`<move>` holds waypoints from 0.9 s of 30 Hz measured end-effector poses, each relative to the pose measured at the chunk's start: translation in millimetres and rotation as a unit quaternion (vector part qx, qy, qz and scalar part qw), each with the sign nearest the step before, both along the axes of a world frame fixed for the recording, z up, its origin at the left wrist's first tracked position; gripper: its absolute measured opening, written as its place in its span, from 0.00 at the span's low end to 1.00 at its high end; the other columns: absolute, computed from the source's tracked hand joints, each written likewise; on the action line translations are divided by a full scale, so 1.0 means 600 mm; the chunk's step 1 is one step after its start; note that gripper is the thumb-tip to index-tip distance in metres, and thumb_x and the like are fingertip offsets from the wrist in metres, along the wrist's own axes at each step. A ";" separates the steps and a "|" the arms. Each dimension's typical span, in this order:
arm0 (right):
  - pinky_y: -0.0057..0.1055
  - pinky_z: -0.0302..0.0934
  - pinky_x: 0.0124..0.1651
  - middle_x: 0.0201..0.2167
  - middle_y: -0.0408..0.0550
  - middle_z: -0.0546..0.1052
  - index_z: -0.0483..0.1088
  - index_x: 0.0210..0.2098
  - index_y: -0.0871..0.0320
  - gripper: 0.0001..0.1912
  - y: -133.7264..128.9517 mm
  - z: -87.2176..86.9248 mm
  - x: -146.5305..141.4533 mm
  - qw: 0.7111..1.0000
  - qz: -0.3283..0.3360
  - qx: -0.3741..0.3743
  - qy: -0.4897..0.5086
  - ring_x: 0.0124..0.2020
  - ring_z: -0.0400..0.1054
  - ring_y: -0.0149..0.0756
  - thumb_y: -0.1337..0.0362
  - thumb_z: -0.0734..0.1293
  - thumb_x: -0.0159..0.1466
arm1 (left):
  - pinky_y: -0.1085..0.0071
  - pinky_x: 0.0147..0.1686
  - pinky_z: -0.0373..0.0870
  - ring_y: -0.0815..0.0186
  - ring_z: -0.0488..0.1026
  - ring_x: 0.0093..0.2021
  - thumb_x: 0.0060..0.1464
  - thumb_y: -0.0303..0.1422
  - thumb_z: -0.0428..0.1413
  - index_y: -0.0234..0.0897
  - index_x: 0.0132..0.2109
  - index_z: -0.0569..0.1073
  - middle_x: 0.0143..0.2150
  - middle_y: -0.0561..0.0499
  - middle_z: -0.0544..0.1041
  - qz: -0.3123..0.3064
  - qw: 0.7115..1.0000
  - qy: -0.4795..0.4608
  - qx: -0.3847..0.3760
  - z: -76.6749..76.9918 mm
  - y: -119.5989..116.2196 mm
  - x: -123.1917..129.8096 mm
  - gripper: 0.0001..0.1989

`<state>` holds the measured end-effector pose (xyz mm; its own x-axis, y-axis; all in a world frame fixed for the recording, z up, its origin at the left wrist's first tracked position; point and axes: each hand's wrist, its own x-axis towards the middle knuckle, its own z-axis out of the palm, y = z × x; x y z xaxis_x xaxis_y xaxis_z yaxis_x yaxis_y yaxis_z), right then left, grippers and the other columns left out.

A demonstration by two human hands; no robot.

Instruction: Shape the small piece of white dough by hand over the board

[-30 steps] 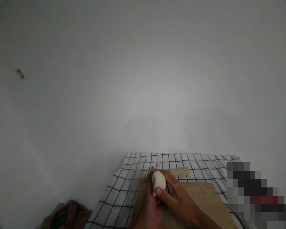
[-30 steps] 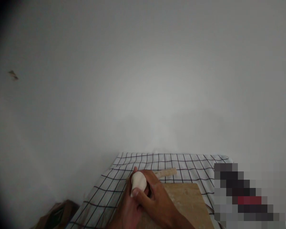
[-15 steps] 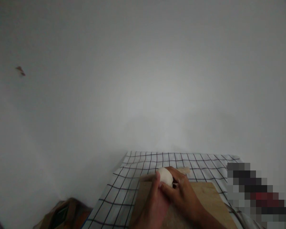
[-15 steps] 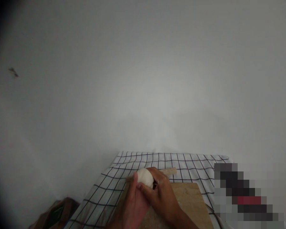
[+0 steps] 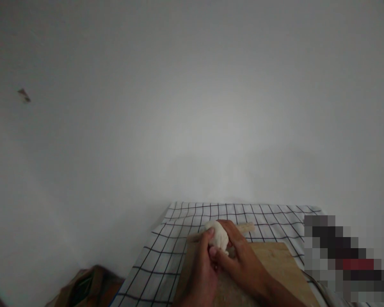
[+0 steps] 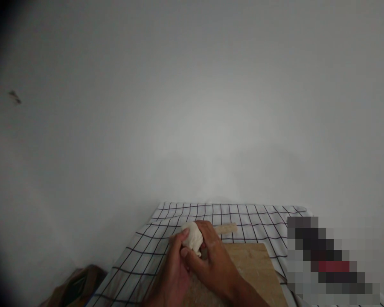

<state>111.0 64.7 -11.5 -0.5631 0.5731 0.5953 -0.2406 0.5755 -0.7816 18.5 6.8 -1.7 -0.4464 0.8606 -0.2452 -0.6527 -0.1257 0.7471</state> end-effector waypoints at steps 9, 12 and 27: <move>0.35 0.70 0.33 0.38 0.49 0.77 0.60 0.62 0.55 0.33 0.011 -0.011 -0.001 0.975 0.071 -0.212 0.001 0.30 0.73 0.38 0.44 0.63 0.63 | 0.76 0.20 0.53 0.73 0.62 0.22 0.55 0.47 0.57 0.32 0.35 0.74 0.27 0.52 0.71 -0.077 0.980 0.178 0.041 -0.030 0.008 -0.008 0.19; 0.34 0.69 0.30 0.33 0.48 0.77 0.60 0.62 0.55 0.33 0.013 -0.002 0.006 0.967 0.094 -0.236 0.001 0.26 0.72 0.36 0.42 0.60 0.65 | 0.76 0.20 0.53 0.73 0.61 0.21 0.56 0.49 0.55 0.33 0.36 0.74 0.25 0.54 0.69 -0.097 0.981 0.163 0.049 -0.031 0.010 -0.008 0.21; 0.27 0.63 0.31 0.33 0.41 0.74 0.67 0.44 0.54 0.16 -0.015 -0.002 -0.004 0.997 0.022 -0.047 -0.056 0.31 0.68 0.33 0.60 0.70 0.58 | 0.75 0.18 0.58 0.66 0.72 0.28 0.48 0.46 0.62 0.47 0.53 0.72 0.31 0.54 0.74 -0.032 0.998 0.037 0.035 -0.066 -0.015 -0.019 0.25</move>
<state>108.6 55.9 -12.5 -0.6493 0.5962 0.4722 -0.1715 0.4901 -0.8546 7.2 -1.9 -41.6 -0.4045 0.9020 -0.1512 -0.6041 -0.1394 0.7846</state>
